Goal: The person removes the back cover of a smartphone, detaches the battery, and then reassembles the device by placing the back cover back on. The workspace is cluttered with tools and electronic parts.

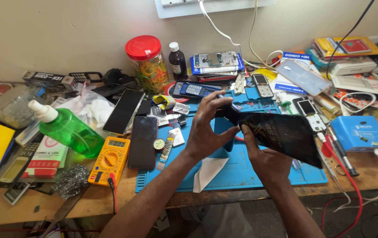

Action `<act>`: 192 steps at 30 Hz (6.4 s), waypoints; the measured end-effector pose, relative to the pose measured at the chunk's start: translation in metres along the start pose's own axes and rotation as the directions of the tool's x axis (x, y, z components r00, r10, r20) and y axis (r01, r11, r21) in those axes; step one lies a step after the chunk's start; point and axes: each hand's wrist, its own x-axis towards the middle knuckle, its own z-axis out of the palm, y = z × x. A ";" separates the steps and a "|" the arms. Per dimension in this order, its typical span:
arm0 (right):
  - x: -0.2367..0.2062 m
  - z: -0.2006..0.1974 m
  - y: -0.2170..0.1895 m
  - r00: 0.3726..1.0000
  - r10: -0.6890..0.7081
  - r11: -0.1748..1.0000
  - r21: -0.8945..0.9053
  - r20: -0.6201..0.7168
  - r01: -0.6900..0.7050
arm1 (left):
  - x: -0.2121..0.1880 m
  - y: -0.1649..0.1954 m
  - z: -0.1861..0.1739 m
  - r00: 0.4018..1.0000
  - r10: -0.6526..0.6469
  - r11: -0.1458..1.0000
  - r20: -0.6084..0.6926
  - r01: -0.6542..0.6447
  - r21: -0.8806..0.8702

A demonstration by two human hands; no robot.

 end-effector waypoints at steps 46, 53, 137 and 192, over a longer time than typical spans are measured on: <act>-0.016 0.023 0.000 0.983 -0.025 0.986 -0.157 0.180 0.054 | 0.005 -0.040 -0.017 0.901 -0.433 0.847 -0.034 0.393 -0.359; -0.008 0.032 -0.008 0.984 0.056 0.963 -0.269 0.172 -0.008 | 0.007 -0.040 -0.018 0.896 -0.441 0.852 -0.061 0.396 -0.343; 0.020 0.049 -0.008 0.990 -0.138 0.982 -0.129 0.017 0.139 | 0.007 -0.007 -0.017 0.973 -0.220 0.974 -0.073 0.215 -0.064; -0.015 0.019 0.009 0.981 -0.098 0.983 -0.135 0.165 0.121 | 0.006 -0.047 -0.021 0.802 -0.588 0.744 -0.111 0.481 -0.464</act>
